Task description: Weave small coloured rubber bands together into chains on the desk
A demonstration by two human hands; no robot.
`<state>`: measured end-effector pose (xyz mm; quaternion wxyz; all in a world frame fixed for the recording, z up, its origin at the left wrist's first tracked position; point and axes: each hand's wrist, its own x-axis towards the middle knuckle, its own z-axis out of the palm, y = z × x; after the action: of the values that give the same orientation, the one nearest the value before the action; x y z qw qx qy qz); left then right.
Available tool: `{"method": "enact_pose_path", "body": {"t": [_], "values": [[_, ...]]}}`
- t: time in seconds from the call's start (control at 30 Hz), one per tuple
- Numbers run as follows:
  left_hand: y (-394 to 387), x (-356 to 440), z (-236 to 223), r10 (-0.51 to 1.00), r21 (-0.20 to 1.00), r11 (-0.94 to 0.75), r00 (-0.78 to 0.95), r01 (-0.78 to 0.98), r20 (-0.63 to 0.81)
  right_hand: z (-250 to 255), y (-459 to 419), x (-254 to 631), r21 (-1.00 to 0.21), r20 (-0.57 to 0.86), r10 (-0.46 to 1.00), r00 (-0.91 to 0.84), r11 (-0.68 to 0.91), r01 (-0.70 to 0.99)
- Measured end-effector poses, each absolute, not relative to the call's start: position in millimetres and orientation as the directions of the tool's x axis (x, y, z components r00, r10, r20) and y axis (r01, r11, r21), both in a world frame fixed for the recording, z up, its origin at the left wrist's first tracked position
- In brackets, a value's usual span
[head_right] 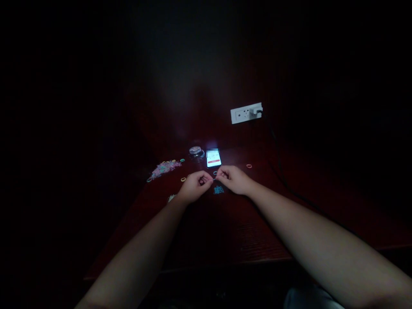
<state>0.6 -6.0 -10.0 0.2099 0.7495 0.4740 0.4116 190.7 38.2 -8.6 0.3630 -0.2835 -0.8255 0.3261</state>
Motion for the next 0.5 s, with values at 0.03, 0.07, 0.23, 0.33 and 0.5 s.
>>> {"method": "enact_pose_path", "body": {"t": [0.03,0.07,0.23,0.33,0.5], "values": [[-6.3,0.6,-9.5,0.884,0.703,-0.461,0.213,0.541,0.416,-8.0,37.9,190.6,-0.737,0.420,0.702,-0.575,0.634,0.236],[-6.4,0.5,-9.2,0.885,0.702,-0.460,0.214,0.543,0.414,-7.5,37.7,190.6,-0.730,0.425,0.699,-0.576,0.641,0.239],[-5.1,-0.5,-9.8,0.878,0.687,-0.474,0.234,0.551,0.418,-7.5,37.7,190.6,-0.722,0.421,0.696,-0.581,0.645,0.250],[-3.7,-1.3,-11.0,0.868,0.676,-0.491,0.246,0.549,0.431,-8.8,38.0,190.0,-0.724,0.423,0.694,-0.582,0.645,0.244],[-3.1,-3.3,-12.1,0.870,0.662,-0.488,0.251,0.569,0.425,-10.3,38.6,188.8,-0.735,0.421,0.698,-0.580,0.637,0.233]]}}
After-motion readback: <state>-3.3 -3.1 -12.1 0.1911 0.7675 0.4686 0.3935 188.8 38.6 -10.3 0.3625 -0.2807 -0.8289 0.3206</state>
